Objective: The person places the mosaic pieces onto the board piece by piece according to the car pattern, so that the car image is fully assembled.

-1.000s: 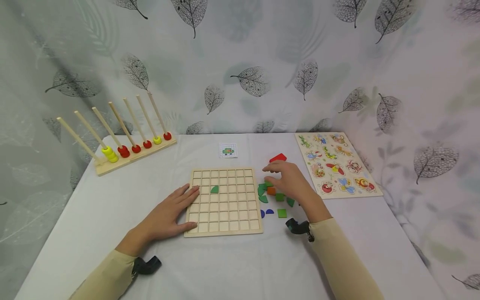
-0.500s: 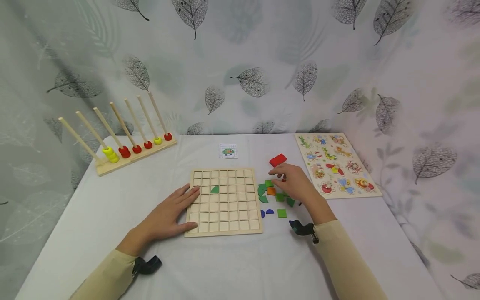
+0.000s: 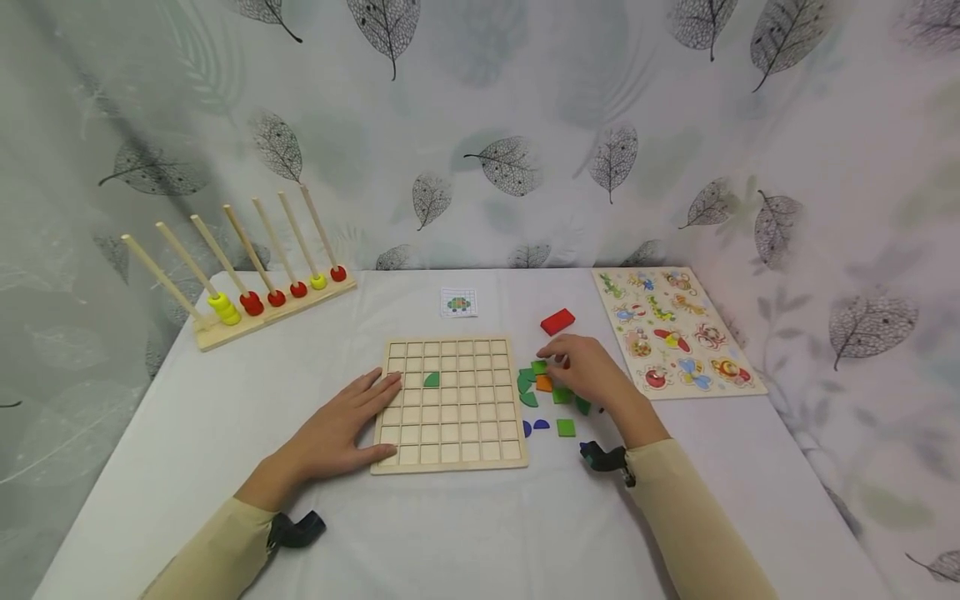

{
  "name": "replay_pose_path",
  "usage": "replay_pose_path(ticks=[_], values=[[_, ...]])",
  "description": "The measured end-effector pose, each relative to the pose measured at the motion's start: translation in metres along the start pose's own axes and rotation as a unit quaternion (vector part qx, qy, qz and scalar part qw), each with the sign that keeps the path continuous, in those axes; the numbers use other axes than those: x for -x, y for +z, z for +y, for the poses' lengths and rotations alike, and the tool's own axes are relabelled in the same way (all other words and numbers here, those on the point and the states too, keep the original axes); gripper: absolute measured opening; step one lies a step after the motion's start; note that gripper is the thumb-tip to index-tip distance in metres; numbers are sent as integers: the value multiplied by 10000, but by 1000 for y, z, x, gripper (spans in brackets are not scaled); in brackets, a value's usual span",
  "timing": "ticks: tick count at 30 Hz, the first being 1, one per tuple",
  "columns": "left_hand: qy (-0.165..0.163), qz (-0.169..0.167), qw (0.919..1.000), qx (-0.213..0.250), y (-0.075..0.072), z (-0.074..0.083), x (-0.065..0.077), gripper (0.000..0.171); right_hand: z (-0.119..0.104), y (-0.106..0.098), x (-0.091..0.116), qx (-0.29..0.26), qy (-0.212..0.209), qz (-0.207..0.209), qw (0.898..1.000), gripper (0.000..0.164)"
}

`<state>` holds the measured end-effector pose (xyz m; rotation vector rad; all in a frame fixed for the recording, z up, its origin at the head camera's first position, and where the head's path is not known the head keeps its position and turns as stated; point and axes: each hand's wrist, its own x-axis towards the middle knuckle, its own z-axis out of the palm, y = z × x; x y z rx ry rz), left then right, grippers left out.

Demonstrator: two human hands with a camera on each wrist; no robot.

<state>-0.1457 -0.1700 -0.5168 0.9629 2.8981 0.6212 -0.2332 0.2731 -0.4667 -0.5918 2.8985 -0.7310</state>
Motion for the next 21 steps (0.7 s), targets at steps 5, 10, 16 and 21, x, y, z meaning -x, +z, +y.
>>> replay_pose_path(ticks=[5, 10, 16, 21], values=[[40, 50, 10000, 2, -1, 0, 0, 98, 0, 2, -2, 82, -28, -92, 9999, 25], [39, 48, 10000, 46, 0, 0, 0, 98, -1, 3, -5, 122, 41, -208, 9997, 24], [44, 41, 10000, 37, 2, -1, 1, 98, 2, 6, -8, 213, 177, -271, 9992, 25], [47, 48, 10000, 7, 1, -1, 1, 98, 0, 6, -9, 222, 316, -361, 9986, 28]])
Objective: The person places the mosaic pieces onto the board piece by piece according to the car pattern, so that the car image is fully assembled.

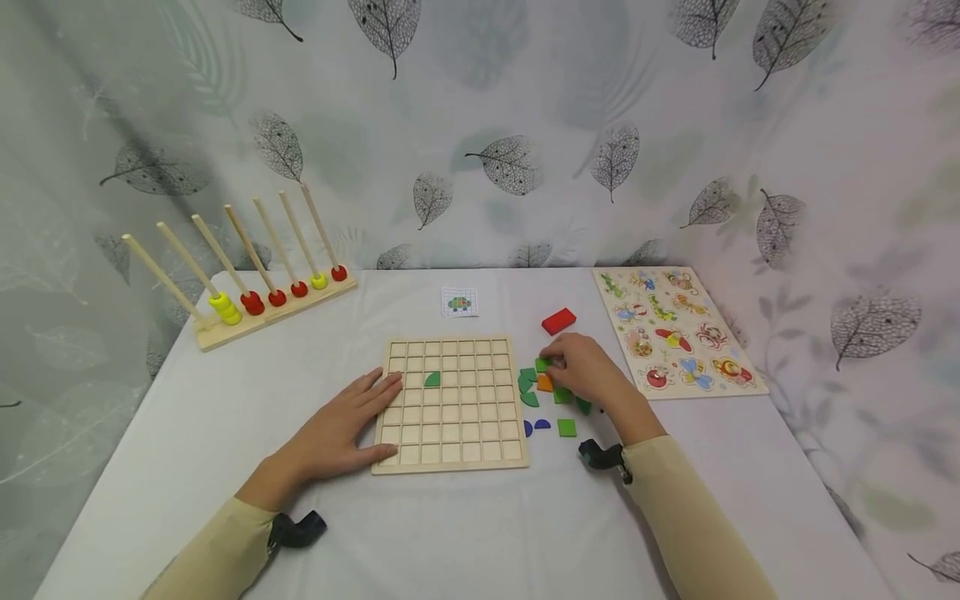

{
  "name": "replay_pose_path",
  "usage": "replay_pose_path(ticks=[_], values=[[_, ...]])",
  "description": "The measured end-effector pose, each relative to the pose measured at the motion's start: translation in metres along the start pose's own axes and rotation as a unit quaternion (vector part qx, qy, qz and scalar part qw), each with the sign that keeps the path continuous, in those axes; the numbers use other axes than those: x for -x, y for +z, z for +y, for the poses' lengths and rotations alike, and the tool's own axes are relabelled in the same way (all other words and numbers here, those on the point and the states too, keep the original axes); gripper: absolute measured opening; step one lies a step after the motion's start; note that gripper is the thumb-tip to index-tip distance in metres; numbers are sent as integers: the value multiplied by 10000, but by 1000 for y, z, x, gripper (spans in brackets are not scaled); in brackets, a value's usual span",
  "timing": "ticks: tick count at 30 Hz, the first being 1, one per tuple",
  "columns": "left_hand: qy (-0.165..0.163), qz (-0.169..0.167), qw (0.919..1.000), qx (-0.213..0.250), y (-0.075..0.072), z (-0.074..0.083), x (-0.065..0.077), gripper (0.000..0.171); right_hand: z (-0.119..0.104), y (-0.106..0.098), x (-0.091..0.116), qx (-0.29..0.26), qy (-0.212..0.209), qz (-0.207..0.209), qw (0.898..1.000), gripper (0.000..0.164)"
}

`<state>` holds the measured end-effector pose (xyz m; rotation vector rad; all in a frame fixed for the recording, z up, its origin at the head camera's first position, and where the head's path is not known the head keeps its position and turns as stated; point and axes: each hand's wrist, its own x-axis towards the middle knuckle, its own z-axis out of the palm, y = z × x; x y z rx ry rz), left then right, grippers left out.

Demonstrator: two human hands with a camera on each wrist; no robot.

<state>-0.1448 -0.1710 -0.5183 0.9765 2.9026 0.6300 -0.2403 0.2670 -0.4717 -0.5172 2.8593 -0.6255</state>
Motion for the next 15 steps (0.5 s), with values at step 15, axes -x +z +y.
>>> replay_pose_path(ticks=[15], values=[[-58, -42, 10000, -48, 0, 0, -1, 99, 2, 0, -2, -9, 92, -68, 9999, 30]])
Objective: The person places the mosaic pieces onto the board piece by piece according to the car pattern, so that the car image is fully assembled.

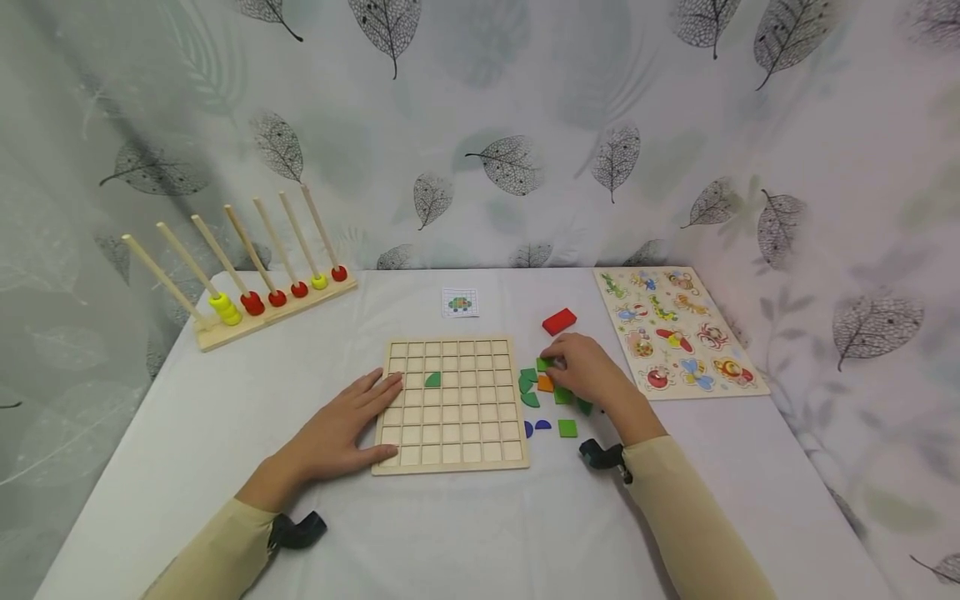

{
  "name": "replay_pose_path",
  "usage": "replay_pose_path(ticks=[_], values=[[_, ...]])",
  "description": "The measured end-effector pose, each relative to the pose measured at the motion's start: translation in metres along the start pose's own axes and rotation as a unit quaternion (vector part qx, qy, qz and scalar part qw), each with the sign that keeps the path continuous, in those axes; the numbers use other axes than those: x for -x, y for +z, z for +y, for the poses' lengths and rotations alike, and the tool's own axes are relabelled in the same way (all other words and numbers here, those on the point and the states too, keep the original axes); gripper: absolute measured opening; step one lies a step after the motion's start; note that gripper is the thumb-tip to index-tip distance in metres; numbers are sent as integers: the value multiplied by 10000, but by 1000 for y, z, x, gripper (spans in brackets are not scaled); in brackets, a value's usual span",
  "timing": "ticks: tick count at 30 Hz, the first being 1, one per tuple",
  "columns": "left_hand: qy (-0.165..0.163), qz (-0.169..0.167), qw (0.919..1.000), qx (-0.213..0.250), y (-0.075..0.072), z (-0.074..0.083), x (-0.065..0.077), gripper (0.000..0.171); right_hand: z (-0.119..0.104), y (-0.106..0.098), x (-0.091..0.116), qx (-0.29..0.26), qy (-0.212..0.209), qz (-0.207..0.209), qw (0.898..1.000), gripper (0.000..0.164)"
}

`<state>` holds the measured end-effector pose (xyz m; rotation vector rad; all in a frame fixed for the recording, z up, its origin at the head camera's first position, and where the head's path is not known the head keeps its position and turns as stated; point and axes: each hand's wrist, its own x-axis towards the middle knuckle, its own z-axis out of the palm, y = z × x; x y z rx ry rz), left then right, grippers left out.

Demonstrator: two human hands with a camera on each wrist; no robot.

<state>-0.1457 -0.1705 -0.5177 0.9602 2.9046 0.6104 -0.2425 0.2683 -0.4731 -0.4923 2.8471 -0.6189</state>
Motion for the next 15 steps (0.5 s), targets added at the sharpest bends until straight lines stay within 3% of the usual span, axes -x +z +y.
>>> replay_pose_path(ticks=[15], values=[[-19, -52, 10000, 19, -1, 0, 0, 98, -5, -2, 3, -87, -162, 292, 9994, 29]])
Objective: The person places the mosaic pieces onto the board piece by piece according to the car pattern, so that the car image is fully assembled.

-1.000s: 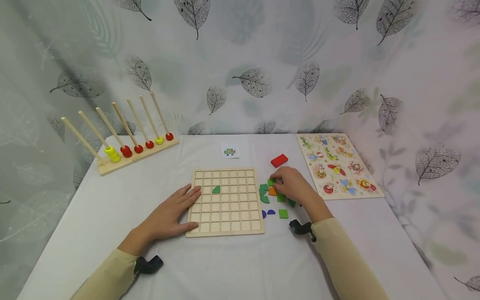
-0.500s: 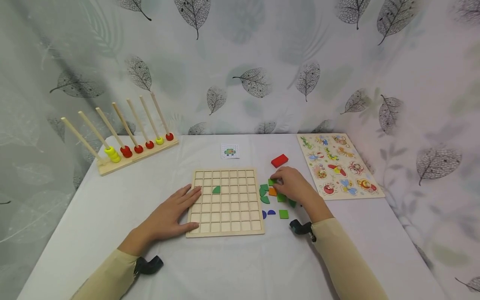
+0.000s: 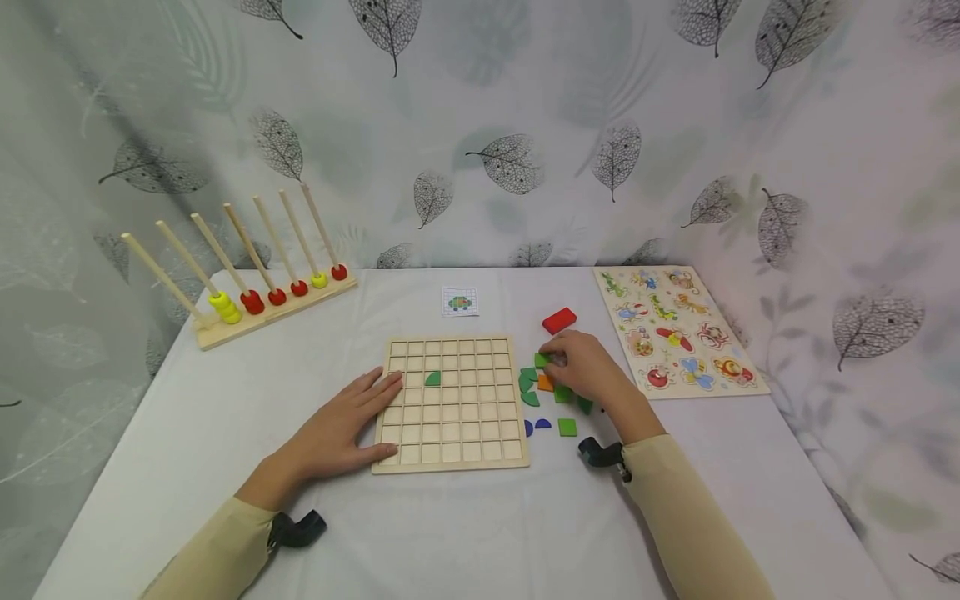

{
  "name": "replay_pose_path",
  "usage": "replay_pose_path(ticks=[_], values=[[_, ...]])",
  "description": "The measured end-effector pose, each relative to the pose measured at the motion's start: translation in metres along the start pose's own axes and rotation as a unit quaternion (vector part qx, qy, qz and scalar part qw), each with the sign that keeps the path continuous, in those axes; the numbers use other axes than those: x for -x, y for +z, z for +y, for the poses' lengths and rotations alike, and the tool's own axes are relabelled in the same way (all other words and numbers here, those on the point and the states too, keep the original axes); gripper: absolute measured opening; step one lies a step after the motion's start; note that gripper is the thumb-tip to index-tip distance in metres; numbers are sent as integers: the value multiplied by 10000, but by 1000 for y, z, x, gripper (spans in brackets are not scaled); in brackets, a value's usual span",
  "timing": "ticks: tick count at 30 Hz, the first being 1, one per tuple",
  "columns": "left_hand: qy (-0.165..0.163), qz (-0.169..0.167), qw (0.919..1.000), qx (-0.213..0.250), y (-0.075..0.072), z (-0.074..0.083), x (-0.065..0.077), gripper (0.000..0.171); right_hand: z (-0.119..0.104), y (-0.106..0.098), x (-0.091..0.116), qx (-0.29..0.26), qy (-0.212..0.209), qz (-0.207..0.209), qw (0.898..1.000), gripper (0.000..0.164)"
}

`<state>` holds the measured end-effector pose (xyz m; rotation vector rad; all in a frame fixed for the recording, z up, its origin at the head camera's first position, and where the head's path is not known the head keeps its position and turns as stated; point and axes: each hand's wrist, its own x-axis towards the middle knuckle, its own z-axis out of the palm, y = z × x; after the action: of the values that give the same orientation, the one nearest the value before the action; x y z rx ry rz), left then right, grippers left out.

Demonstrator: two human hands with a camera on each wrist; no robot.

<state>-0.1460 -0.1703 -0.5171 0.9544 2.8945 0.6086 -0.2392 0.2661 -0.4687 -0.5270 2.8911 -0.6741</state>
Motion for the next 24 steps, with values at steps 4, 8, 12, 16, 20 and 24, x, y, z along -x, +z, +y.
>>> replay_pose_path(ticks=[4, 8, 12, 16, 20, 24], values=[[-8, 1, 10000, -41, 0, 0, 0, 99, -1, 0, 0, -71, 3, 105, 9999, 29], [-28, -10, 10000, -28, -1, 1, 0, 99, -4, -1, 1, -126, 18, 146, 9998, 29], [-51, -26, 10000, -7, -2, 1, 0, 99, -7, -2, 1, -161, -45, 202, 9997, 28], [-56, -19, 10000, -4, -2, 1, 1, 98, -12, -2, 2, -224, -177, 293, 9992, 28], [-46, -12, 10000, 6, -2, 1, 0, 98, -16, -1, 2, -243, -243, 316, 9989, 28], [-40, 0, 10000, 30, -1, 1, 1, 98, -19, -1, 1, -224, -319, 299, 9988, 28]])
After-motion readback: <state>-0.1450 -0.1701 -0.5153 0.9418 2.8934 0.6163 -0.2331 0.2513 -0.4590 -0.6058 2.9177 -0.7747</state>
